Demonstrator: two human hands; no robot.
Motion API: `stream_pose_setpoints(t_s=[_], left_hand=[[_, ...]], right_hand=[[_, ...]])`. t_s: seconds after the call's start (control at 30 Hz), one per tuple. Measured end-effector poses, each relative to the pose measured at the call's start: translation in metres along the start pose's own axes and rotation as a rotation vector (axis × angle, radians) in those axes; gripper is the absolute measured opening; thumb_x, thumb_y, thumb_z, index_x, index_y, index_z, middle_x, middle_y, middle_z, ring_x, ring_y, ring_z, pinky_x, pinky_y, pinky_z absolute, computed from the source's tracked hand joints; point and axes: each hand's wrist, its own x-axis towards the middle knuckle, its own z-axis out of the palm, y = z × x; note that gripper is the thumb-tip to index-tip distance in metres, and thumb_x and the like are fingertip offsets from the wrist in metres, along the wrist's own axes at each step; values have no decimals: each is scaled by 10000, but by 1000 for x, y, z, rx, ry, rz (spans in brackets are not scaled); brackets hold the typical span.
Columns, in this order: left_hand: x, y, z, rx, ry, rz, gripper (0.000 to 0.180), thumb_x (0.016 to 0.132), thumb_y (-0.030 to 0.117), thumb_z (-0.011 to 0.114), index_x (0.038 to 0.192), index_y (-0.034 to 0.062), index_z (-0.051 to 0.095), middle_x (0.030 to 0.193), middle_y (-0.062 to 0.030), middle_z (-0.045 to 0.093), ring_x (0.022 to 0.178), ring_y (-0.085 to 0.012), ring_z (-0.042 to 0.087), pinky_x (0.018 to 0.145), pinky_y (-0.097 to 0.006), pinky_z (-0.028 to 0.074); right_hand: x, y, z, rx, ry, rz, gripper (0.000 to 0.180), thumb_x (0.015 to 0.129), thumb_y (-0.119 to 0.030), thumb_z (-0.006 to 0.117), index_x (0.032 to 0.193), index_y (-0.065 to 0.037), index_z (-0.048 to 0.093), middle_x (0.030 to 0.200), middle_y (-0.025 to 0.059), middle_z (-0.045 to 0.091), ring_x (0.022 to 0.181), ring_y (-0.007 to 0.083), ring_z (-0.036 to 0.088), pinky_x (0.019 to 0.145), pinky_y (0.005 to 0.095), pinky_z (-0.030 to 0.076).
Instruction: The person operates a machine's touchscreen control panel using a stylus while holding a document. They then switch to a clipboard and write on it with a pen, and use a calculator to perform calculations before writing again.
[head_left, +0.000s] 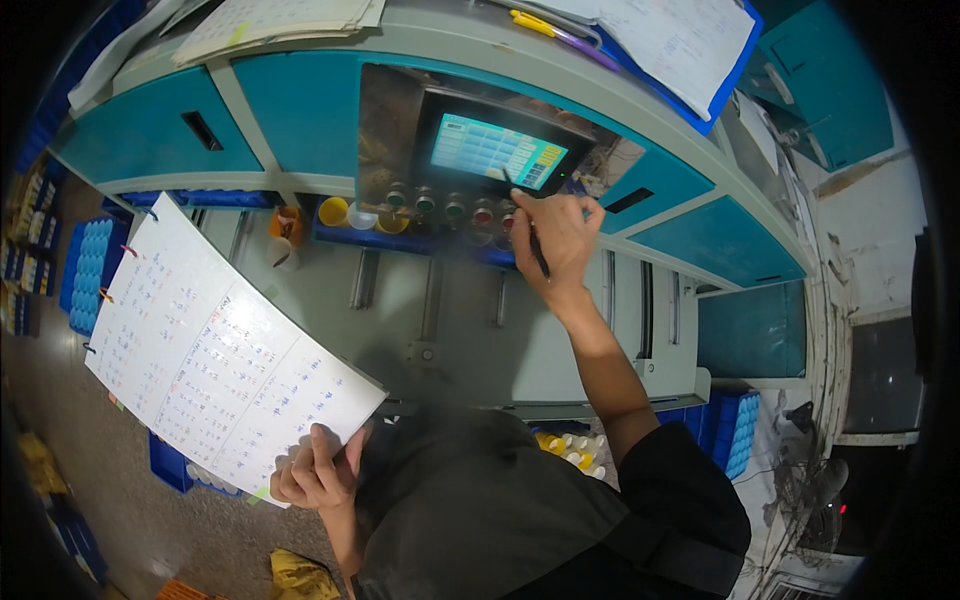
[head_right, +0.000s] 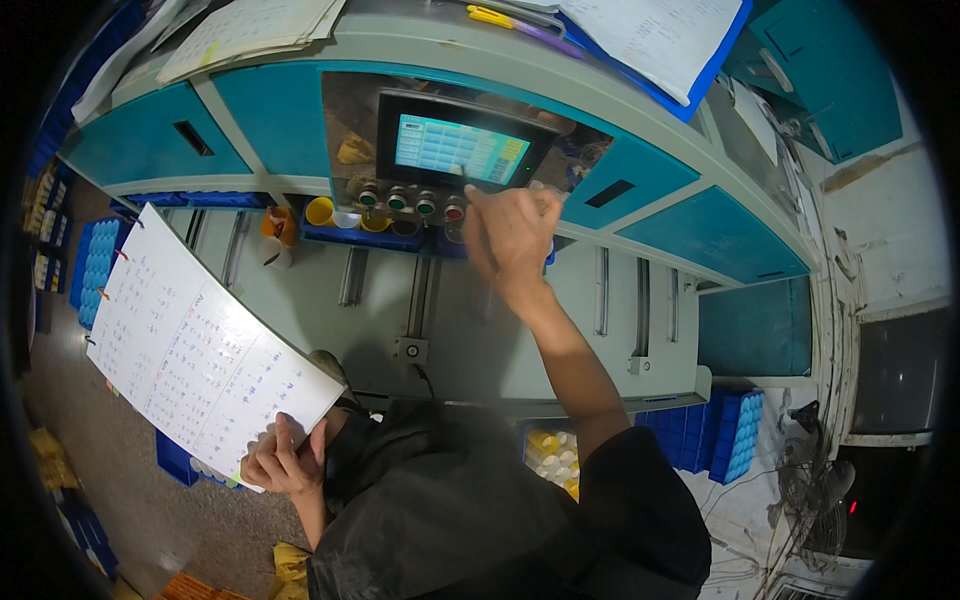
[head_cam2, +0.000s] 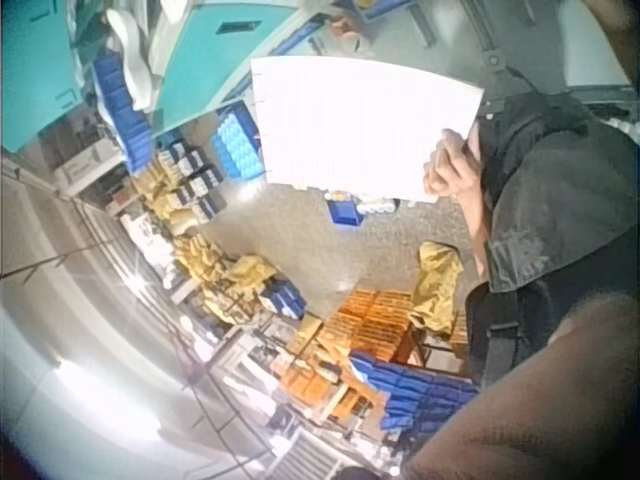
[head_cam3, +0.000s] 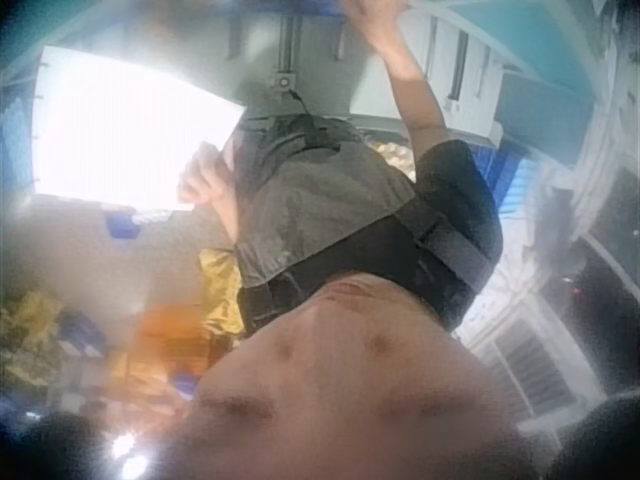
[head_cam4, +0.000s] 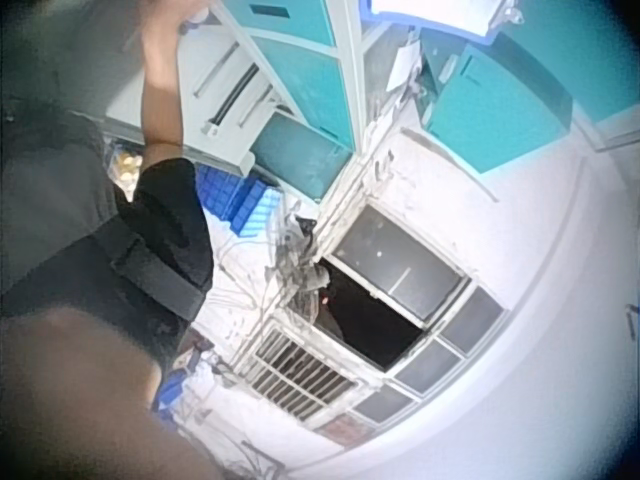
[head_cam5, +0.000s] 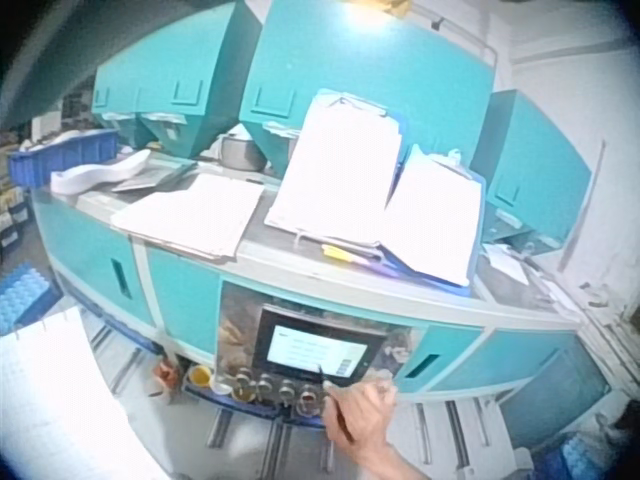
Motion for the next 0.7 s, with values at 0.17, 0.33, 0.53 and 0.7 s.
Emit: stream_pose_setpoints(t_s=[0.17, 0.33, 0.53, 0.7], left_hand=[[0, -1, -1, -11, -4, 1, 601, 801, 592, 831, 1144, 102, 773, 845, -15, 577, 854, -244, 528, 845, -426, 415], [1, 0, -1, -5, -13, -4, 593, 802, 583, 835, 1145, 103, 773, 855, -12, 585, 848, -244, 527, 847, -425, 416], [2, 1, 1, 6, 19, -1, 587, 808, 584, 830, 1144, 106, 773, 868, -10, 589, 848, -244, 526, 844, -425, 420], [0, 1, 2, -1, 22, -4, 584, 805, 580, 833, 1141, 105, 774, 872, -14, 591, 847, -243, 527, 839, -433, 424]], right_hand=[[0, -7, 3, 60, -64, 29, 287, 824, 9, 737, 1104, -56, 747, 831, 9, 653, 818, 172, 611, 863, 388, 324], [3, -4, 7, 26, -24, 54, 281, 821, 9, 737, 1095, -54, 745, 820, 6, 655, 805, 169, 612, 865, 384, 320], [-6, -6, 1, 23, -75, 49, 339, 768, 10, 760, 1098, -61, 725, 818, 9, 662, 799, 192, 612, 866, 414, 353], [8, -9, 1, 50, -25, 9, 272, 837, -1, 738, 1104, -55, 743, 800, 7, 640, 789, 172, 599, 858, 382, 308]])
